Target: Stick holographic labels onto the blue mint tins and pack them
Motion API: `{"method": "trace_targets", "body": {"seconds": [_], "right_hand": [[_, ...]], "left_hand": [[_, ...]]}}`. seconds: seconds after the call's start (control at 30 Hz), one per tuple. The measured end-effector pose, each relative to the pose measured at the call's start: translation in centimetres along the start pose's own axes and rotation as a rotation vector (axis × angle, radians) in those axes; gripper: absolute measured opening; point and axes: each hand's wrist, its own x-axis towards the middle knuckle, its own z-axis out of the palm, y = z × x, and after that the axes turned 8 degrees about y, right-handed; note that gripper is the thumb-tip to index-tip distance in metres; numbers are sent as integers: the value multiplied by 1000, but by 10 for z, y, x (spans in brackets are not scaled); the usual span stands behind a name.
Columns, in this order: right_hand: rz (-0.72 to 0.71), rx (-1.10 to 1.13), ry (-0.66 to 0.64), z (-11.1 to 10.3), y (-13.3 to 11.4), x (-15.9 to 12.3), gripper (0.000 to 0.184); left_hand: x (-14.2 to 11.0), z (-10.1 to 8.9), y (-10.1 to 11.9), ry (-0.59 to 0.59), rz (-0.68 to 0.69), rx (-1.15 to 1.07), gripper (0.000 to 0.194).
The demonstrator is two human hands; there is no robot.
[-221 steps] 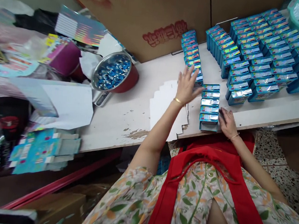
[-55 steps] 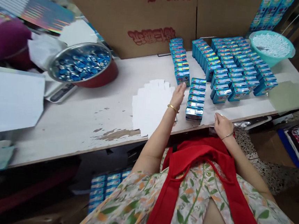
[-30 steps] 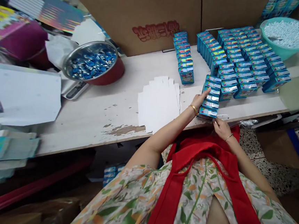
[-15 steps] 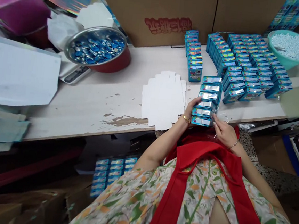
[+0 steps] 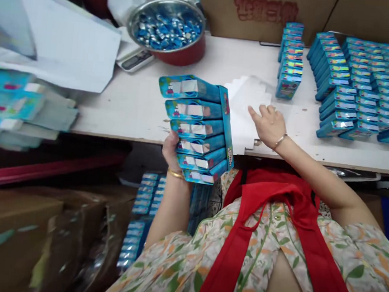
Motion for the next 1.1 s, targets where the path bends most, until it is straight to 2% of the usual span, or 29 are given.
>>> {"method": "trace_targets", "body": {"seconds": [0.07, 0.1, 0.2, 0.3, 0.43, 0.53, 0.63, 0.7, 0.77, 0.93, 1.1], "right_hand": [[8, 52, -168, 38, 0, 7, 52], [16, 95, -198, 53, 3, 6, 51], [30, 297, -121, 80, 19, -5, 52], [8, 468, -54, 90, 35, -16, 43], [42, 572, 1, 95, 41, -19, 27], [142, 672, 60, 94, 40, -16, 28], [214, 782, 250, 87, 39, -12, 37], [194, 806, 346, 81, 39, -10, 40], [168, 802, 346, 76, 39, -7, 40], [153, 928, 190, 76, 45, -7, 43], [205, 1041, 243, 72, 52, -8, 45]], "left_hand": [[-10, -20, -2, 112, -27, 22, 59], [-14, -29, -5, 168, -40, 39, 59], [-26, -45, -20, 284, -127, 83, 55], [-31, -43, -35, 247, -274, 132, 48], [-23, -27, -56, 96, -349, 184, 53], [-10, -21, -73, 16, -379, 265, 68], [-2, -24, -84, -1, -353, 365, 77], [-1, -25, -86, -6, -327, 400, 77], [-3, -22, -83, 1, -318, 400, 75], [-4, -4, -71, -37, -327, 341, 68], [10, -3, -78, -46, -327, 441, 71]]}}
